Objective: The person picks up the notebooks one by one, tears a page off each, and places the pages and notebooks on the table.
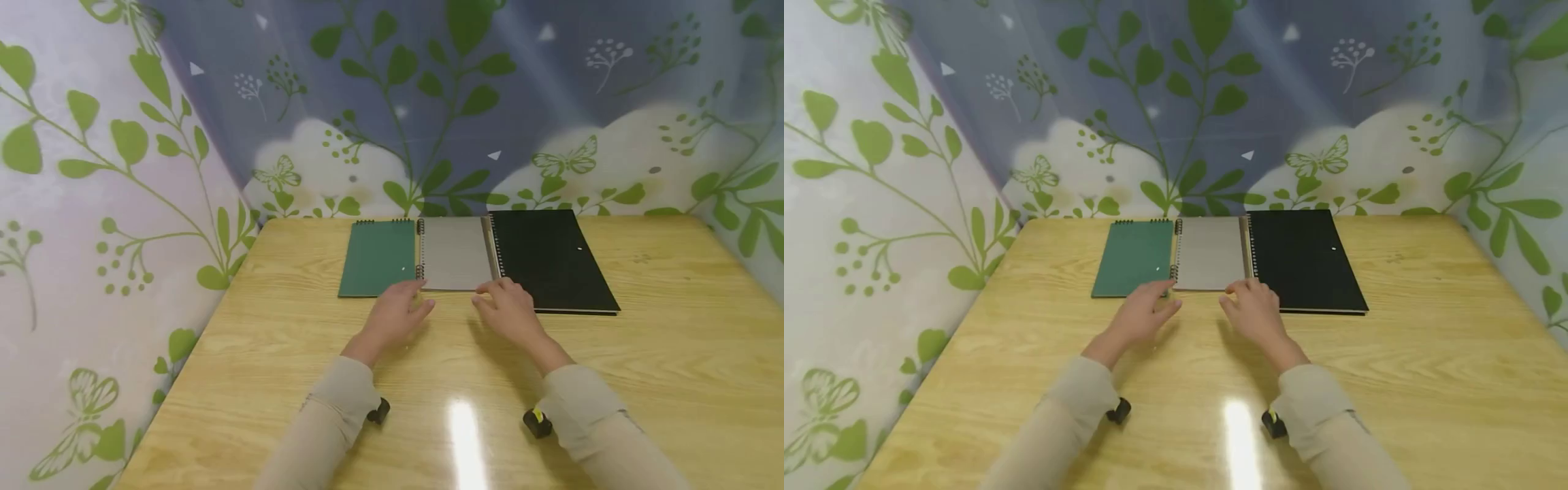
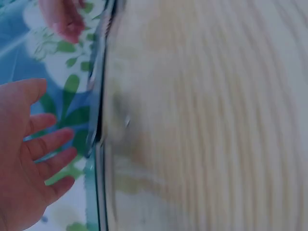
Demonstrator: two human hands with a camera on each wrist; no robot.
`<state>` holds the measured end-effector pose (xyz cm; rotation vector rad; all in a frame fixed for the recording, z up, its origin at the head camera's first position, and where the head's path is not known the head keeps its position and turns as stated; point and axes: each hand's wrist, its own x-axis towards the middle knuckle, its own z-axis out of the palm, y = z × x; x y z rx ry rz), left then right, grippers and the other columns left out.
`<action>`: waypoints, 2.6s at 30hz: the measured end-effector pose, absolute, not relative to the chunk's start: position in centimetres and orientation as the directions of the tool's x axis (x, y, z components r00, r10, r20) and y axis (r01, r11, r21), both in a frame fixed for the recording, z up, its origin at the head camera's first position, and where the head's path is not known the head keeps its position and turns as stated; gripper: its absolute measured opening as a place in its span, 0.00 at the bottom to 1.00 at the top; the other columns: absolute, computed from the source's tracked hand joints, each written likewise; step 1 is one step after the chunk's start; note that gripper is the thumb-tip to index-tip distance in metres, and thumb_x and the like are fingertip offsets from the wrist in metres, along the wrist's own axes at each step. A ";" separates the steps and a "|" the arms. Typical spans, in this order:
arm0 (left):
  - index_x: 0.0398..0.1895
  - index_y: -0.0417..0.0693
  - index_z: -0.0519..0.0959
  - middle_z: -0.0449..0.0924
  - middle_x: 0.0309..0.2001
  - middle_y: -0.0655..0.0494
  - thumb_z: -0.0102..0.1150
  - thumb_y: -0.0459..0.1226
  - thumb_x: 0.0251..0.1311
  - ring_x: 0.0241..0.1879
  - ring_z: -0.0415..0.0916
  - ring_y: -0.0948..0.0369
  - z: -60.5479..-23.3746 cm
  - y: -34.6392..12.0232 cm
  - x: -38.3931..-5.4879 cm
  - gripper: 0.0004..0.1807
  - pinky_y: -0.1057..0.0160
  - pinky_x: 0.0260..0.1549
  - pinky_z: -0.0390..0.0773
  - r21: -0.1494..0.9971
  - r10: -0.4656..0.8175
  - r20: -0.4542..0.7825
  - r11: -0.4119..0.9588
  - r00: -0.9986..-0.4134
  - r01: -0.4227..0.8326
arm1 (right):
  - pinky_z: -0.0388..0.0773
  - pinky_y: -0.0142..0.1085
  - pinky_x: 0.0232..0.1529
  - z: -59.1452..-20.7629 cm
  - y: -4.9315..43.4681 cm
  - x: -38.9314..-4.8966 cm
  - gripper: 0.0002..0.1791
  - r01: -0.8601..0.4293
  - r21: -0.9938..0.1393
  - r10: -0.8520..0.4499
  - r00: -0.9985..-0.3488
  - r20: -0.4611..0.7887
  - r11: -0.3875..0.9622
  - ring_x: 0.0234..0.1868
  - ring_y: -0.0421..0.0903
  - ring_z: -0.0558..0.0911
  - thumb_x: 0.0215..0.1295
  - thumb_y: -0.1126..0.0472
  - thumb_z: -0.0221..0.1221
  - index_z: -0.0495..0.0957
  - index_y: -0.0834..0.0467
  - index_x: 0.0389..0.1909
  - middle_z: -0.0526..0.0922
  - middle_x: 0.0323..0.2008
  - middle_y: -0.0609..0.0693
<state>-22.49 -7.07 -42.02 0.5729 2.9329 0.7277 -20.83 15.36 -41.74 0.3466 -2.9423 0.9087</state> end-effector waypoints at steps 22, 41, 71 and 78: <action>0.53 0.42 0.74 0.77 0.47 0.47 0.45 0.44 0.66 0.48 0.74 0.52 -42.9 -17.6 -23.7 0.19 0.53 0.46 0.74 0.637 -0.085 -0.044 0.765 -0.995 -0.094 | 0.63 0.50 0.62 -43.5 6.6 -23.4 0.28 -0.104 -0.818 -0.283 -0.956 -0.074 0.566 0.63 0.60 0.66 0.69 0.55 0.47 0.59 0.68 0.63 0.66 0.61 0.65; 0.61 0.30 0.61 0.66 0.59 0.34 0.37 0.38 0.67 0.57 0.67 0.45 -43.2 -16.8 -26.2 0.25 0.49 0.54 0.70 0.681 -0.157 -0.185 0.691 -0.970 -0.242 | 0.51 0.52 0.68 -41.1 2.1 -23.6 0.34 0.387 -0.915 -0.073 -0.915 -0.397 0.114 0.68 0.61 0.54 0.65 0.57 0.47 0.48 0.69 0.67 0.51 0.68 0.63; 0.61 0.31 0.51 0.58 0.60 0.29 0.43 0.27 0.65 0.26 0.78 0.61 -41.3 -16.5 -26.3 0.24 0.67 0.35 0.81 0.904 -0.100 -0.424 0.011 -0.900 -0.427 | 0.78 0.41 0.45 -46.8 3.3 -29.0 0.19 0.225 -0.973 -0.121 -0.966 -0.229 0.043 0.43 0.52 0.82 0.64 0.63 0.54 0.67 0.69 0.52 0.77 0.46 0.62; 0.57 0.30 0.55 0.66 0.54 0.32 0.49 0.29 0.63 0.31 0.77 0.62 -41.8 -18.1 -24.0 0.23 0.65 0.37 0.80 0.921 -0.107 -0.337 0.169 -0.935 -0.351 | 0.77 0.44 0.48 -42.6 3.0 -24.1 0.13 0.147 -0.980 -0.143 -0.976 -0.167 0.137 0.44 0.55 0.81 0.65 0.68 0.50 0.66 0.71 0.47 0.76 0.44 0.65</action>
